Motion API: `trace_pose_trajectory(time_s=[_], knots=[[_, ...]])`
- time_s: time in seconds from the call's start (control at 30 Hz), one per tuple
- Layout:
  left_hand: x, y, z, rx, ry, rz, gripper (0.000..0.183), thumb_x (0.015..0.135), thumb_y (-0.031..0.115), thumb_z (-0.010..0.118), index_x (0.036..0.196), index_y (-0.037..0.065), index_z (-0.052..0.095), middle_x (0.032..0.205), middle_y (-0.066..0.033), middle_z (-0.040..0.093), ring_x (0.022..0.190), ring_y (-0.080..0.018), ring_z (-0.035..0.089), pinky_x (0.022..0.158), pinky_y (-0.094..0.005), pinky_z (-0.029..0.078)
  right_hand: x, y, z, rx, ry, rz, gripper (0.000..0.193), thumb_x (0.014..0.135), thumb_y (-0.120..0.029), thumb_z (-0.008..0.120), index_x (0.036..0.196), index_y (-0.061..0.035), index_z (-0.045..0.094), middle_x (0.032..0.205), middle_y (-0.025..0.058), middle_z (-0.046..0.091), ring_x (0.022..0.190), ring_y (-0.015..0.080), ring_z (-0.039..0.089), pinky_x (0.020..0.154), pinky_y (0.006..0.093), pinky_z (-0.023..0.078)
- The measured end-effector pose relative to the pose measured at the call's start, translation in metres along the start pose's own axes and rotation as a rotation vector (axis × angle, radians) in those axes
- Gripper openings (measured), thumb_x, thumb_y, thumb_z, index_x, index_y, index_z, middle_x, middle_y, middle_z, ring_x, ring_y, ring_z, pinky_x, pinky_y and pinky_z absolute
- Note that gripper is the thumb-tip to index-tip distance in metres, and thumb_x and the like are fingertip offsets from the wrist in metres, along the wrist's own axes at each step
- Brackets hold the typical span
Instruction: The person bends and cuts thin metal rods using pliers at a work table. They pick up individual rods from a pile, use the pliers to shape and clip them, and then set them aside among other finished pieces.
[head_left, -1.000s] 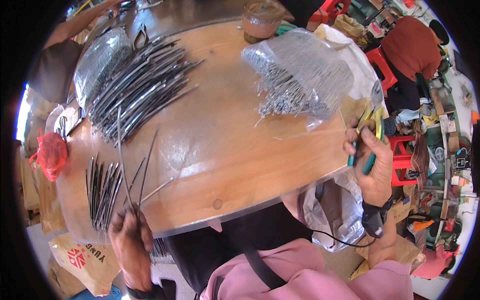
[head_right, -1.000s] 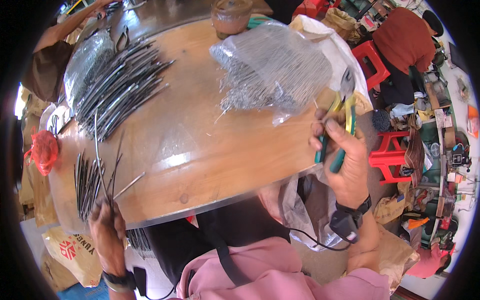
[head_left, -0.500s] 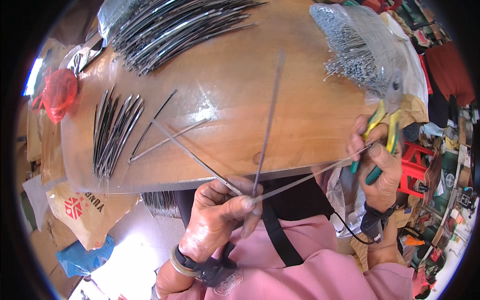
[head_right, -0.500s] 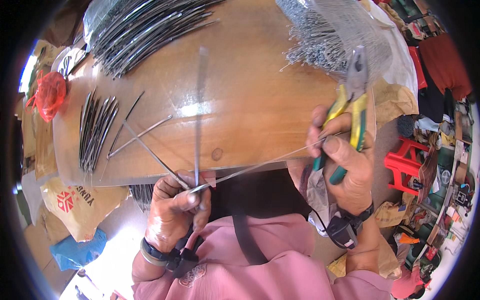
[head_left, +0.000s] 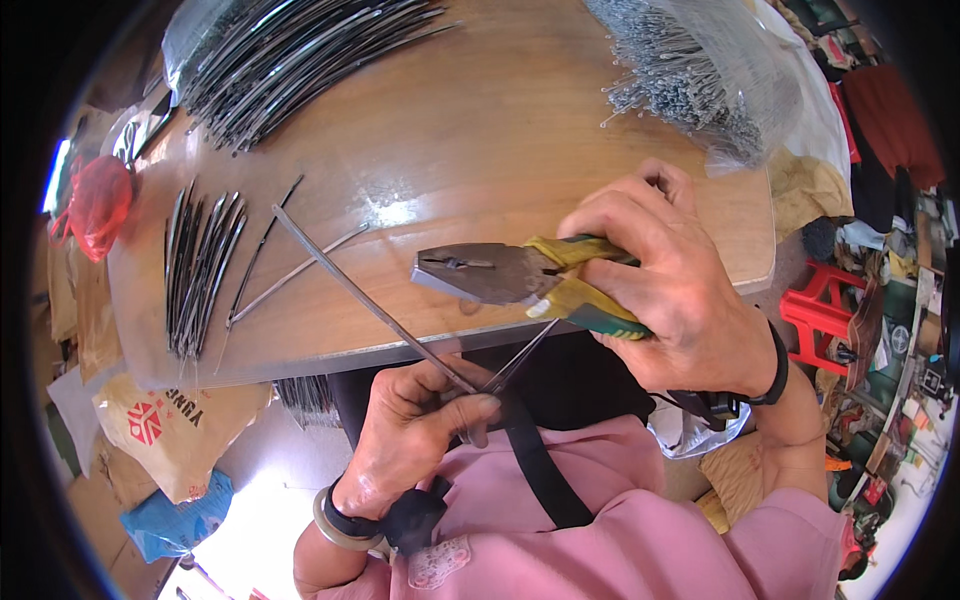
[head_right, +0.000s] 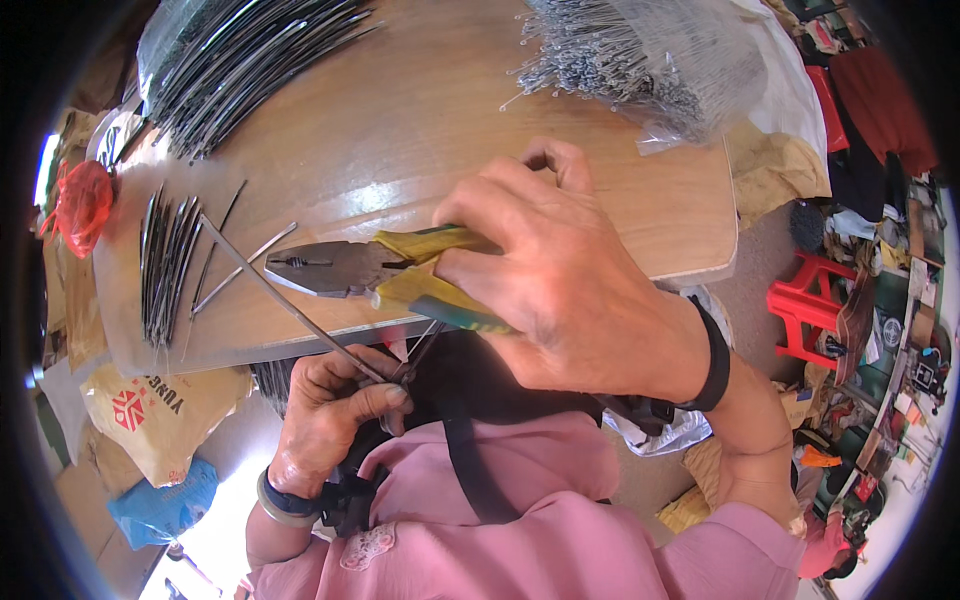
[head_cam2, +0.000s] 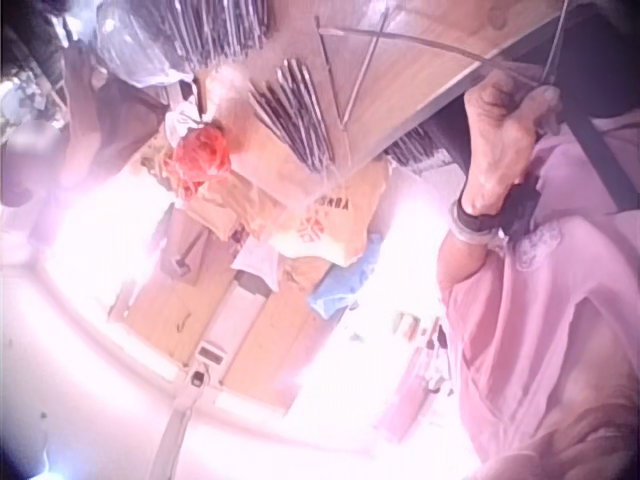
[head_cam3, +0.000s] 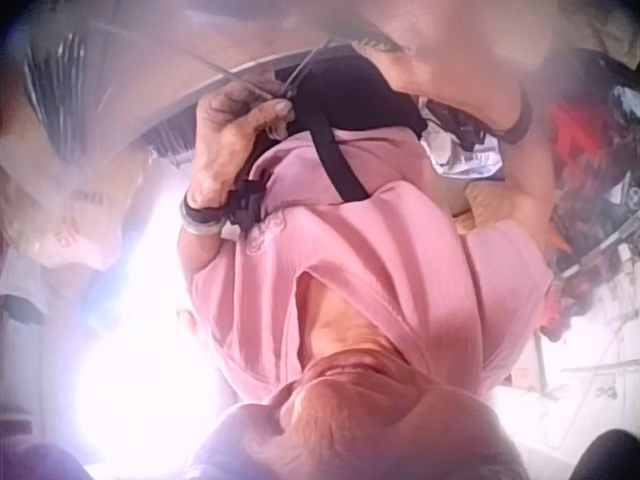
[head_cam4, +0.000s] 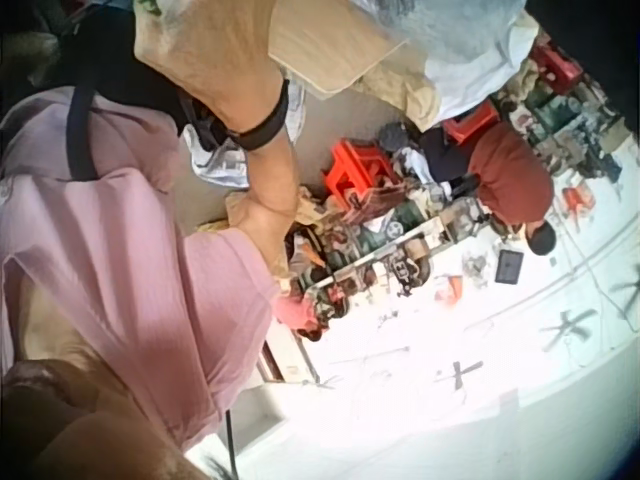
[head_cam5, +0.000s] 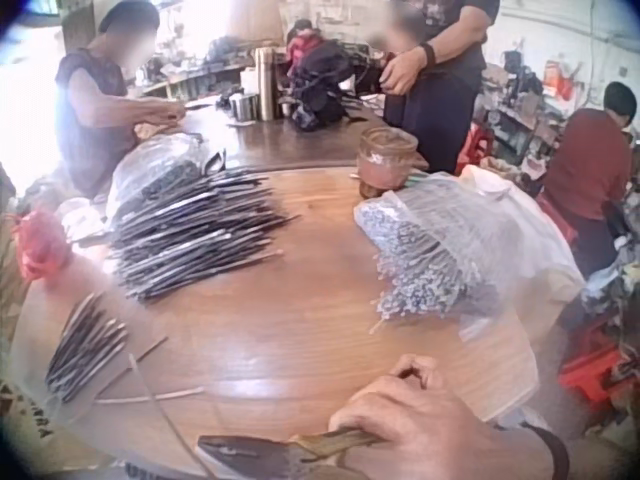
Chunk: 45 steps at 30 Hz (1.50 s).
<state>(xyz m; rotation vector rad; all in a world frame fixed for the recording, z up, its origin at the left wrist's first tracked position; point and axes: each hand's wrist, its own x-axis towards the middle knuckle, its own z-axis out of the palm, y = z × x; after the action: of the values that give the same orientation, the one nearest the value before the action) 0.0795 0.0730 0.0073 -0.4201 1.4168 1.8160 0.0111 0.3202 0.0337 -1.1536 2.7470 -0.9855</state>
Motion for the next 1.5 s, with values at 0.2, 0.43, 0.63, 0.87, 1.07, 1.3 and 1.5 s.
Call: trace_pose_trajectory(time_s=[0.2,0.43,0.63,0.87,1.07,1.3,1.5], knots=[[-0.002,-0.005,0.002,0.011,0.026,-0.009,0.014,0.081,-0.008,0.066,0.095,-0.008,0.065,0.081,-0.0135,0.067,0.067,-0.0193,0.065,0.066,-0.0293,0.054,-0.005,0.005,0.015,0.020,-0.047,-0.044,0.030,0.055,-0.007,0.068,0.082,0.0048,0.063,0.099,0.0142,0.057,0.083,0.0285,0.058,0.087,0.0465,0.036],[0.005,0.018,-0.027,0.216,-0.138,0.201,0.020,0.086,-0.009,0.059,0.104,-0.007,0.066,0.099,-0.0102,0.068,0.092,-0.0219,0.064,0.088,-0.0309,0.050,-0.007,-0.005,0.014,0.007,-0.022,-0.038,0.027,0.057,-0.007,0.067,0.082,0.0034,0.064,0.098,0.0139,0.056,0.076,0.0281,0.057,0.083,0.0463,0.036],[0.015,0.033,-0.010,0.456,-0.235,0.030,0.024,0.088,0.015,0.067,0.105,-0.002,0.066,0.093,-0.0098,0.069,0.086,-0.0199,0.064,0.077,-0.0334,0.051,0.000,-0.022,0.020,0.063,0.003,-0.084,0.021,0.061,-0.011,0.069,0.078,-0.0003,0.064,0.097,0.0131,0.057,0.076,0.0266,0.057,0.082,0.0474,0.036],[0.011,-0.003,0.010,-0.170,-0.091,-0.065,0.029,0.095,0.031,0.055,0.095,0.003,0.059,0.067,-0.0048,0.056,0.048,-0.0120,0.046,0.043,-0.0249,0.033,0.005,-0.016,0.031,-0.038,0.052,-0.117,0.021,0.060,-0.012,0.069,0.077,-0.0019,0.063,0.102,0.0116,0.059,0.087,0.0250,0.057,0.083,0.0477,0.036],[0.007,-0.002,0.008,-0.414,-0.003,0.080,0.014,0.092,0.010,0.063,0.093,-0.003,0.062,0.059,-0.0036,0.052,0.042,-0.0080,0.040,0.039,-0.0221,0.028,-0.029,-0.022,0.012,0.091,0.016,0.297,0.024,0.068,-0.006,0.076,0.086,0.0031,0.065,0.102,0.0166,0.060,0.085,0.0311,0.061,0.074,0.0368,0.049],[-0.001,0.001,0.016,-0.232,0.121,0.274,0.006,0.093,0.003,0.062,0.092,-0.003,0.063,0.064,-0.0004,0.056,0.049,-0.0033,0.042,0.043,-0.0194,0.030,-0.048,-0.033,0.016,0.339,-0.089,0.325,0.036,0.065,-0.007,0.080,0.096,0.0062,0.067,0.107,0.0170,0.060,0.087,0.0327,0.063,0.075,0.0377,0.050],[0.002,-0.004,0.015,0.000,0.153,0.368,0.004,0.091,0.000,0.059,0.089,-0.003,0.061,0.066,-0.0043,0.058,0.044,-0.0065,0.043,0.040,-0.0204,0.030,-0.049,-0.033,0.023,0.262,-0.207,0.185,0.033,0.073,-0.016,0.075,0.096,0.0045,0.063,0.107,0.0183,0.058,0.084,0.0322,0.062,0.073,0.0396,0.051]])
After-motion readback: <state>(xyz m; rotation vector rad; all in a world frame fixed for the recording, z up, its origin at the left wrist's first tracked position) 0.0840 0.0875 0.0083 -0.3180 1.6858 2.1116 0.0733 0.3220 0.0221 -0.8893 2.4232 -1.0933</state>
